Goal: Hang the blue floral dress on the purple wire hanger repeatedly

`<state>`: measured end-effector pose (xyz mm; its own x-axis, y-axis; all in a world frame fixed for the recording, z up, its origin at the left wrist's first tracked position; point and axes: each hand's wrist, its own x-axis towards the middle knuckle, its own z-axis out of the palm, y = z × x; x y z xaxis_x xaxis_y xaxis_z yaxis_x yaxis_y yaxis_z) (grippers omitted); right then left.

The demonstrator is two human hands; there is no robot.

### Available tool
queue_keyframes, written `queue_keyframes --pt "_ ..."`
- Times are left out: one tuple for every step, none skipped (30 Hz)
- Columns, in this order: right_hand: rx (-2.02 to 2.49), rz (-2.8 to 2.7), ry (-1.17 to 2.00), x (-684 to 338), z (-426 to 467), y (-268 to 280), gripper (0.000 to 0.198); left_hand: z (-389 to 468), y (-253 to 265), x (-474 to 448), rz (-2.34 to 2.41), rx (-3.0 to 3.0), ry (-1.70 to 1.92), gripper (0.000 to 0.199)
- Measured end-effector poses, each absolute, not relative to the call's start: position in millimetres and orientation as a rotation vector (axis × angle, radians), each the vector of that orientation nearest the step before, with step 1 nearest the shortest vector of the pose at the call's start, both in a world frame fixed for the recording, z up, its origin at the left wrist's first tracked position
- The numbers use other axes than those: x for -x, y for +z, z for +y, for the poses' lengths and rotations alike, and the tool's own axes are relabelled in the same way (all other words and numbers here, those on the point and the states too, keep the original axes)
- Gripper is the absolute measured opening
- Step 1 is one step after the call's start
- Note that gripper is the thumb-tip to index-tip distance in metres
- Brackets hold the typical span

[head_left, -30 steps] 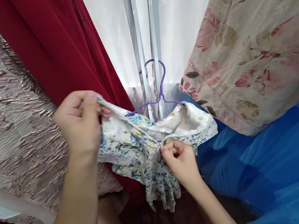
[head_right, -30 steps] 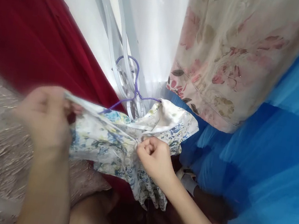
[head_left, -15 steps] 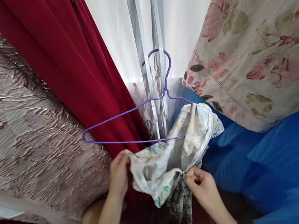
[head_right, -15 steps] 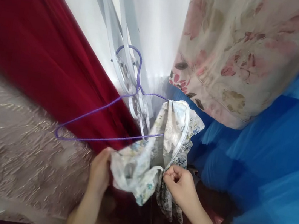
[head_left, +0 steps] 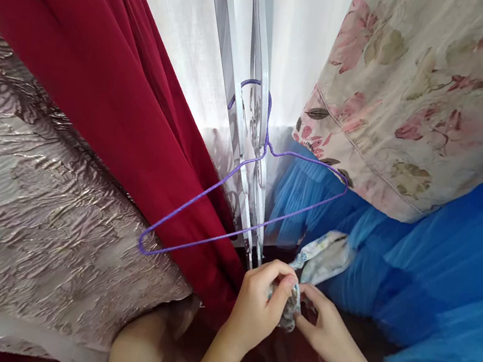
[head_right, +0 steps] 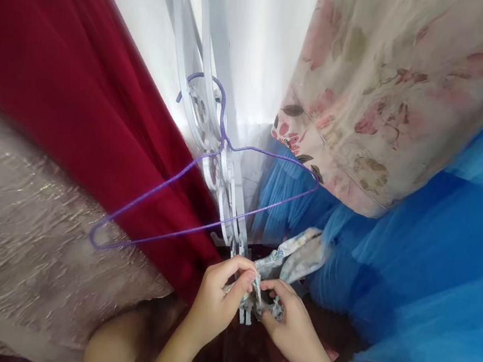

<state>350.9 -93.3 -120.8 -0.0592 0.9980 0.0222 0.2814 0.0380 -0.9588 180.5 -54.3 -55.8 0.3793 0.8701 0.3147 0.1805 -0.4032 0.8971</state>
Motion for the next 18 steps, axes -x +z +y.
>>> queue_keyframes --pt "1.295 -1.495 1.146 -347 -95 -115 0.043 -56 -56 -181 0.919 -1.823 1.074 0.019" --pt "1.232 -1.504 1.217 -342 -96 -108 0.048 -57 -55 -181 0.923 -1.817 1.082 0.019" --pt "1.182 -1.497 1.281 -336 -96 -102 0.050 -58 -55 -182 0.927 -1.801 1.089 0.020" --pt "1.145 -1.476 1.340 -329 -96 -96 0.047 -58 -53 -182 0.934 -1.776 1.088 0.020" --pt "1.117 -1.451 1.399 -323 -95 -91 0.042 -57 -51 -182 0.947 -1.754 1.077 0.021" --pt "1.096 -1.423 1.455 -317 -93 -87 0.033 -56 -49 -181 0.966 -1.742 1.058 0.022" --pt "1.084 -1.395 1.506 -313 -92 -84 0.024 -54 -48 -179 0.987 -1.740 1.034 0.024" --pt "1.078 -1.363 1.553 -310 -90 -81 0.018 -52 -47 -175 0.997 -1.739 1.001 0.025" --pt "1.075 -1.323 1.602 -308 -89 -78 0.015 -50 -47 -171 0.986 -1.729 0.956 0.025" --pt "1.072 -1.263 1.657 -309 -88 -76 0.017 -49 -49 -165 0.947 -1.701 0.899 0.026" --pt "1.063 -1.179 1.719 -310 -88 -73 0.022 -49 -54 -159 0.889 -1.655 0.833 0.029" --pt "1.043 -1.077 1.783 -313 -87 -70 0.028 -49 -60 -152 0.836 -1.599 0.757 0.035" --pt "1.013 -0.966 1.842 -318 -87 -66 0.031 -51 -69 -145 0.801 -1.544 0.674 0.042" --pt "0.978 -0.860 1.886 -323 -86 -61 0.031 -53 -79 -138 0.793 -1.500 0.594 0.047" --pt "0.949 -0.770 1.902 -328 -85 -55 0.027 -56 -89 -131 0.800 -1.468 0.528 0.049" --pt "0.934 -0.712 1.889 -335 -84 -50 0.022 -59 -99 -125 0.809 -1.444 0.481 0.049" --pt "0.935 -0.703 1.840 -343 -82 -45 0.016 -62 -108 -119 0.811 -1.419 0.454 0.048" --pt "0.953 -0.714 1.781 -351 -80 -41 0.012 -64 -116 -113 0.803 -1.392 0.447 0.047"
